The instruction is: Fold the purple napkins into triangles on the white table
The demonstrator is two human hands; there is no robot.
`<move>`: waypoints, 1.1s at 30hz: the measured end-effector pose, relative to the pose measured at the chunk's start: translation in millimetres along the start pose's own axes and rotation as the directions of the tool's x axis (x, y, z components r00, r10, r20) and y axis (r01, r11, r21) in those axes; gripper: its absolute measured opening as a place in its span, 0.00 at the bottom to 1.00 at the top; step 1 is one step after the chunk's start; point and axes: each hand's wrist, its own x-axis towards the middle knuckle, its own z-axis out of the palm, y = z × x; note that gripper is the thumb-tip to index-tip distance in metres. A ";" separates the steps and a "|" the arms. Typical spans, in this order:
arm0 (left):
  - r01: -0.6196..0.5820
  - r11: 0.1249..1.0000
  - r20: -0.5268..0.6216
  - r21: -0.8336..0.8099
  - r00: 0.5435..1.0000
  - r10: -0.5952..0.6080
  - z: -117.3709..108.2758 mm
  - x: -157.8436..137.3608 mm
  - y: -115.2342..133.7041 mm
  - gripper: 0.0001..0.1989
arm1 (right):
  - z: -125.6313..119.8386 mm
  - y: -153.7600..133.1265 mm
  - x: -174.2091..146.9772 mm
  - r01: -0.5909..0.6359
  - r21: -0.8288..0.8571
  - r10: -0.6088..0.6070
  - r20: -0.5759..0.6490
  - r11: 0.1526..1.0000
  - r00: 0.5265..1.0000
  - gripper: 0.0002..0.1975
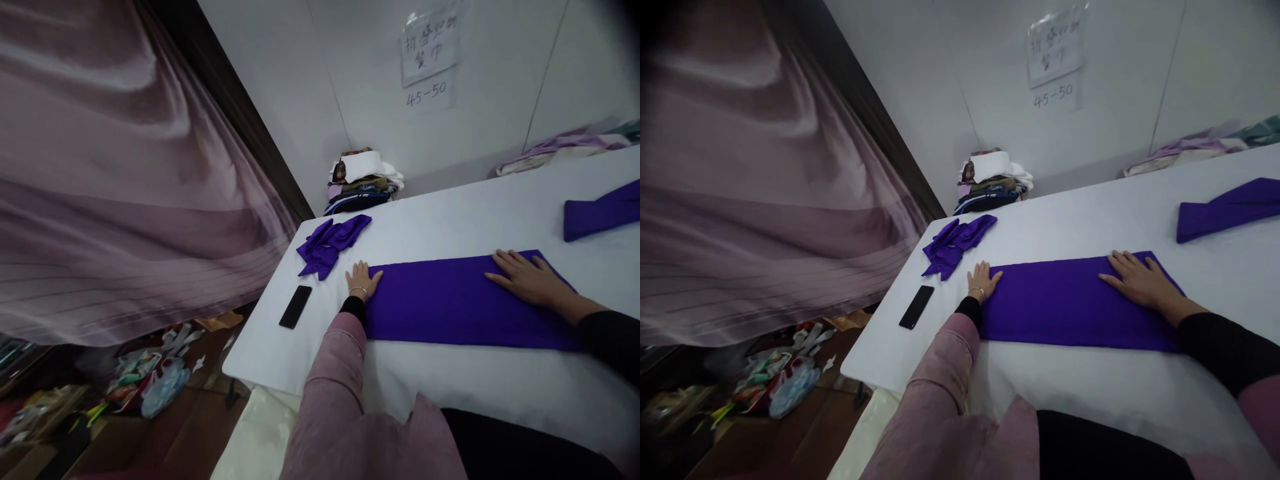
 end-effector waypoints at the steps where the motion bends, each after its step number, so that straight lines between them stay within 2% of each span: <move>1: 0.041 0.999 -0.009 0.005 0.999 -0.041 -4.7 1.2 -8.9 0.40 | 0.4 -0.2 -0.3 0.001 -0.001 -0.001 -0.011 1.000 1.000 0.45; 4: 0.123 0.992 -0.031 0.007 0.992 -0.123 -15.5 -1.3 -23.5 0.40 | 2.3 -1.2 -1.3 -0.008 -0.005 0.008 -0.031 1.000 1.000 0.46; 6: 0.120 0.993 -0.040 0.010 0.992 -0.119 -16.0 -11.6 -21.4 0.40 | 3.0 -1.5 -0.9 -0.012 -0.005 0.012 -0.037 1.000 0.999 0.47; 7: 0.079 0.997 -0.046 0.019 0.996 -0.079 -13.3 -20.0 -17.0 0.39 | 2.7 -1.4 -0.1 -0.014 -0.001 0.014 -0.037 1.000 0.999 0.47; 9: -0.074 0.996 -0.051 0.057 0.996 0.077 -2.2 -41.8 -4.5 0.39 | -0.3 -1.6 2.9 -0.017 0.007 0.018 -0.024 1.000 1.000 0.46; 11: -0.253 0.962 -0.031 0.103 0.966 0.257 13.1 -66.5 8.2 0.40 | -7.3 -6.4 5.4 -0.036 0.013 0.036 0.001 0.999 0.999 0.43; 12: -0.308 0.945 -0.009 0.114 0.950 0.311 20.6 -77.7 13.1 0.41 | -12.1 -12.6 5.4 -0.055 0.015 0.055 0.017 0.998 0.998 0.41; 14: -0.350 0.927 0.021 0.132 0.937 0.350 31.9 -94.4 19.0 0.41 | -21.8 -36.9 0.9 -0.101 0.021 0.100 0.049 0.995 0.994 0.40; 15: -0.348 0.926 0.023 0.147 0.937 0.349 35.0 -98.9 20.3 0.41 | -25.5 -55.8 -3.5 -0.085 0.032 0.084 0.040 0.996 0.996 0.40; 18: -0.322 0.924 0.016 0.206 0.945 0.326 35.9 -100.5 21.5 0.40 | -25.7 -131.2 -22.3 0.115 0.068 -0.115 -0.007 0.991 0.993 0.38; 20: -0.314 0.917 0.035 0.245 0.948 0.315 33.1 -97.2 22.7 0.38 | -18.0 -179.5 -35.3 0.236 0.013 -0.236 -0.012 0.972 0.972 0.34; 22: -0.307 0.908 0.057 0.284 0.951 0.303 30.7 -95.0 24.5 0.37 | -9.6 -209.2 -46.0 0.294 -0.074 -0.295 -0.006 0.953 0.956 0.31; 23: -0.297 0.905 0.061 0.303 0.954 0.293 29.9 -94.6 25.5 0.37 | -6.7 -214.5 -50.2 0.298 -0.113 -0.300 -0.002 0.948 0.954 0.30; 25: -0.275 0.901 0.056 0.336 0.961 0.272 29.2 -94.8 27.1 0.36 | -5.0 -206.8 -56.9 0.276 -0.155 -0.279 0.005 0.949 0.960 0.30; 27: -0.255 0.897 0.048 0.361 0.966 0.256 29.2 -95.1 28.1 0.36 | -8.5 -179.9 -62.3 0.227 -0.132 -0.229 -0.006 0.965 0.973 0.31; 33: -0.243 0.880 0.042 0.408 0.968 0.248 27.4 -94.6 29.9 0.36 | -32.3 -59.2 -87.1 0.010 0.020 -0.008 -0.075 1.000 0.997 0.40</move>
